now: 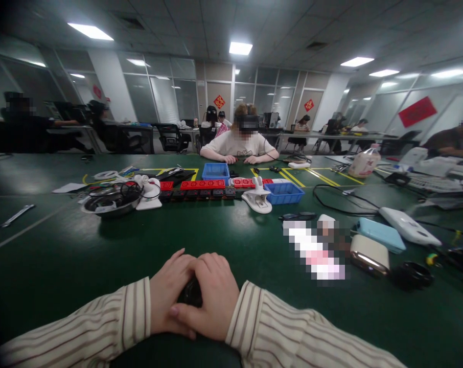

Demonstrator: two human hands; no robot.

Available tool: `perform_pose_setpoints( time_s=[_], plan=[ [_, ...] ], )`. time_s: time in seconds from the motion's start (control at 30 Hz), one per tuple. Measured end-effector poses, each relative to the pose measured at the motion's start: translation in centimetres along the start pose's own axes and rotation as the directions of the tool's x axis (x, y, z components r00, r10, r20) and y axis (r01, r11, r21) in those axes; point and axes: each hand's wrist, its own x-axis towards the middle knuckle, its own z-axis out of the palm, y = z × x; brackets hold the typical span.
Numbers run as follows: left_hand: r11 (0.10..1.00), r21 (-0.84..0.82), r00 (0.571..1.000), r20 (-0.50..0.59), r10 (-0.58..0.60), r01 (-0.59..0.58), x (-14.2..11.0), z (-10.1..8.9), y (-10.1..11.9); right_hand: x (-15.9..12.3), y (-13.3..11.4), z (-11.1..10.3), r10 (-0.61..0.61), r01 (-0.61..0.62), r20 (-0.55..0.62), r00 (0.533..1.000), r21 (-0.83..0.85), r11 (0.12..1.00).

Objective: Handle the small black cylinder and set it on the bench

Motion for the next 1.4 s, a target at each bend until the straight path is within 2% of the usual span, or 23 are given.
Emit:
perform_pose_setpoints(
  time_s=[0.1,0.2,0.33,0.43,0.57,0.7,0.83,0.9,1.07,1.2,1.4],
  plan=[
    [0.998,0.001,0.998,0.022,-0.064,0.064,0.0,0.1,0.4,0.0,0.1,0.3,0.066,-0.060,0.053,0.996,-0.097,0.993],
    [0.995,-0.041,0.995,0.029,-0.092,0.093,0.1,0.2,0.0,0.1,0.1,0.1,0.040,-0.031,0.100,0.994,-0.094,0.995],
    [0.994,-0.107,0.997,0.071,-0.006,0.014,0.5,0.1,-1.0,0.2,0.0,-0.3,-0.135,0.133,0.100,0.986,0.029,0.991],
    [0.988,-0.148,0.995,0.077,0.063,-0.051,0.7,0.0,-1.4,0.2,-0.1,-0.5,-0.293,0.283,0.120,0.948,0.099,0.954],
    [0.989,-0.146,0.999,0.024,0.045,-0.041,0.7,0.2,-1.7,0.2,-0.4,-0.6,-0.399,0.383,0.089,0.913,0.154,0.911],
    [0.986,-0.157,0.995,0.068,0.072,-0.061,0.6,0.2,-1.7,0.2,-0.6,-0.9,-0.324,0.314,0.047,0.945,0.148,0.938],
    [0.988,-0.150,0.998,0.048,0.030,-0.022,0.4,-0.1,-1.3,0.0,-0.4,-0.7,-0.079,0.080,-0.010,0.997,0.046,0.996],
    [0.996,-0.086,1.000,0.014,0.004,-0.003,0.3,-0.2,-1.0,-0.2,-0.3,-0.5,-0.010,0.009,-0.022,1.000,-0.020,1.000],
    [0.999,-0.015,0.999,-0.042,-0.030,0.029,0.1,0.1,-0.6,-0.2,-0.3,0.0,0.056,-0.052,0.025,0.998,-0.122,0.991],
    [0.995,-0.091,1.000,-0.001,-0.031,0.031,0.2,0.3,-0.8,-0.1,0.0,0.0,0.019,-0.007,0.107,0.994,-0.111,0.994],
    [0.974,-0.211,0.993,0.057,0.100,-0.086,0.6,0.7,-1.8,0.0,0.0,-0.2,-0.193,0.187,0.076,0.978,0.077,0.979]
  ],
)
